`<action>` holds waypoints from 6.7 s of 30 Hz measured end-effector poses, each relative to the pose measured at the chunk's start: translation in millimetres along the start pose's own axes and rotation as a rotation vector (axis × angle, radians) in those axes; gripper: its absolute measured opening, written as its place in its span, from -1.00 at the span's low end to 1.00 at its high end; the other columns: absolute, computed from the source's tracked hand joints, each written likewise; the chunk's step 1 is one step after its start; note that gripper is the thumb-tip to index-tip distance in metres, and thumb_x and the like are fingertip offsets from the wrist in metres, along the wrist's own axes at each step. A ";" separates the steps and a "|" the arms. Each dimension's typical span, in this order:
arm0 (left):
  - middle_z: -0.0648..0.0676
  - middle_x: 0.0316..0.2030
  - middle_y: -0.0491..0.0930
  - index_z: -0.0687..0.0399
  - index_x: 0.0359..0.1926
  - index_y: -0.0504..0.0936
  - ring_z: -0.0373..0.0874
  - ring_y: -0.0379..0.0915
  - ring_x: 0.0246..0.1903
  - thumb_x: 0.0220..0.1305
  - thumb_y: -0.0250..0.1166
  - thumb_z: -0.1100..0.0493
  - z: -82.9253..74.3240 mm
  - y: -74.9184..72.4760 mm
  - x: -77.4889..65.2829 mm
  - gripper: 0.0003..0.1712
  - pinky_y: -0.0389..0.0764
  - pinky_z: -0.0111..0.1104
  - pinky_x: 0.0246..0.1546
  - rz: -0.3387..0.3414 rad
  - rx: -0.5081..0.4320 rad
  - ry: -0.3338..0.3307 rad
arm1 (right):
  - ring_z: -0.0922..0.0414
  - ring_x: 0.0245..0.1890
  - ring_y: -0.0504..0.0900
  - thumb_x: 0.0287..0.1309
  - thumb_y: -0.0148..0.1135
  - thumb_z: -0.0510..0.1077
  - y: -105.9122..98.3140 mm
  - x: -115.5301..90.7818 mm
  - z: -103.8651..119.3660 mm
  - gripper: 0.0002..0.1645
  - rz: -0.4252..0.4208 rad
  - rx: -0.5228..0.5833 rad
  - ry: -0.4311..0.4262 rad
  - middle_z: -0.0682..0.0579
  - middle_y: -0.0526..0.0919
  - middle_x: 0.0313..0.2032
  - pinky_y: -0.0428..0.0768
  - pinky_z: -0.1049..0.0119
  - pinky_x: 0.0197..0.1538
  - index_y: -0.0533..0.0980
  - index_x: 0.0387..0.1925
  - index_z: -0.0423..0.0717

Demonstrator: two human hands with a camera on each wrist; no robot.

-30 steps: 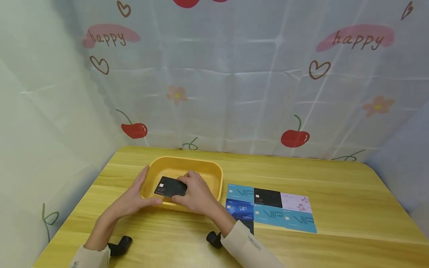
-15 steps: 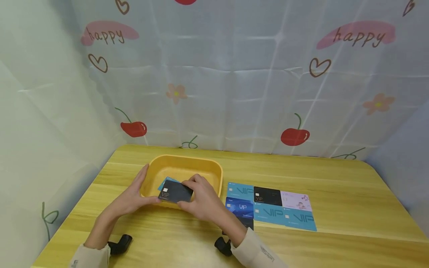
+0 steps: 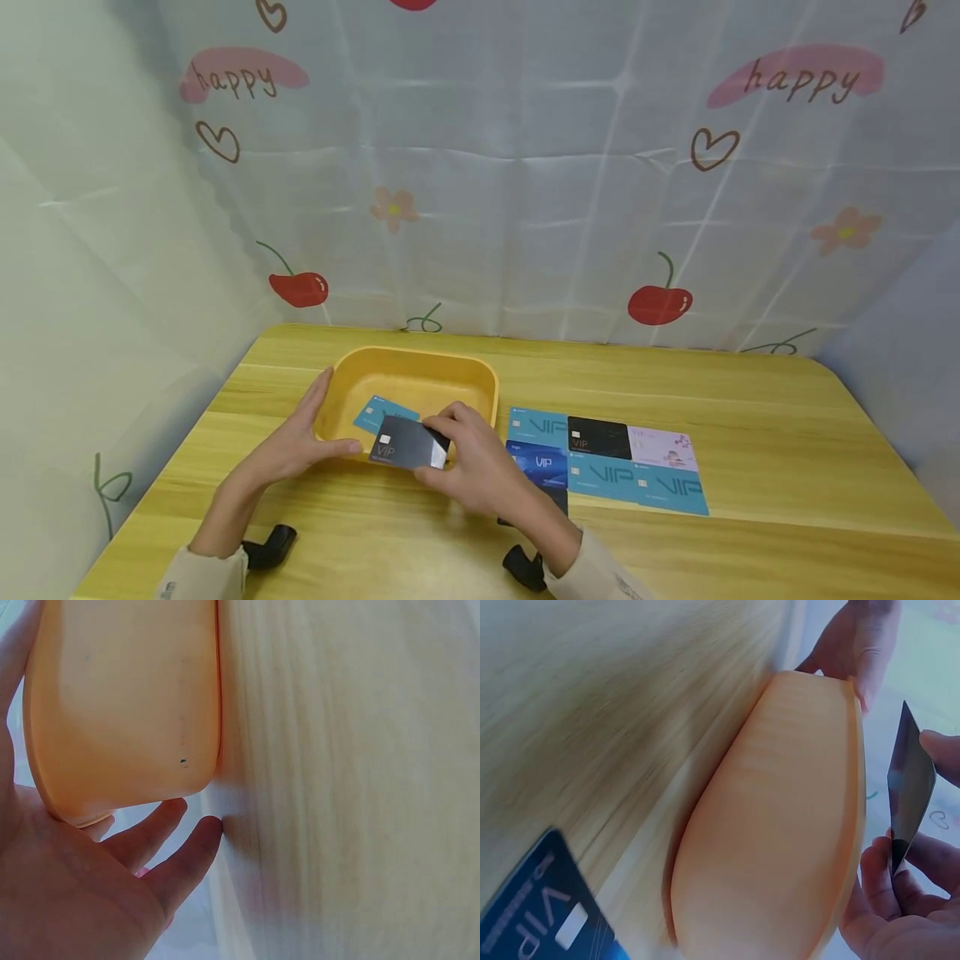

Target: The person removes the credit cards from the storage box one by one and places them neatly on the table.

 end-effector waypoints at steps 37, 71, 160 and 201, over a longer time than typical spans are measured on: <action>0.17 0.54 -0.43 0.12 0.56 -0.41 0.18 -0.42 0.49 0.06 0.51 -0.10 1.4 1.3 -1.7 0.44 -0.14 0.23 0.35 0.009 0.000 -0.009 | 0.25 -0.05 0.47 0.13 0.42 0.14 -36.2 -70.1 -28.6 -0.46 -0.003 -0.041 -0.002 0.36 0.47 0.00 0.57 0.20 -0.03 0.57 0.15 0.14; 0.17 0.54 -0.44 0.10 0.56 -0.42 0.18 -0.43 0.49 0.06 0.52 -0.09 -0.5 1.5 2.6 0.44 -0.16 0.24 0.35 0.014 -0.018 0.001 | -0.02 0.01 0.43 0.15 0.35 0.18 -90.7 -148.5 -92.3 -0.31 0.253 -0.174 0.335 -0.03 0.43 0.11 0.58 -0.06 -0.02 0.49 0.23 -0.07; 0.16 0.54 -0.42 0.10 0.56 -0.40 0.18 -0.41 0.49 0.07 0.52 -0.07 2.7 -0.3 -1.2 0.43 -0.15 0.25 0.35 0.001 -0.031 -0.005 | 0.02 -0.12 0.55 0.24 0.25 0.26 -98.8 -144.3 -98.4 -0.22 -0.035 -0.237 0.519 -0.17 0.53 0.10 0.62 0.06 -0.14 0.45 0.25 -0.24; 0.18 0.54 -0.43 0.13 0.56 -0.40 0.19 -0.43 0.49 0.07 0.51 -0.08 0.4 0.3 -0.8 0.42 -0.15 0.24 0.35 0.005 -0.021 0.005 | 0.04 -0.10 0.56 0.20 0.40 -0.09 -25.2 -37.4 -19.3 -0.54 -0.197 0.094 0.148 0.08 0.60 -0.15 0.61 0.08 -0.06 0.58 0.11 -0.13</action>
Point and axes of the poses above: each hand's wrist, its own x-axis towards the middle knuckle, its own y-axis out of the palm, z = x × y, the point moved 2 cm from there along x, towards the middle knuckle
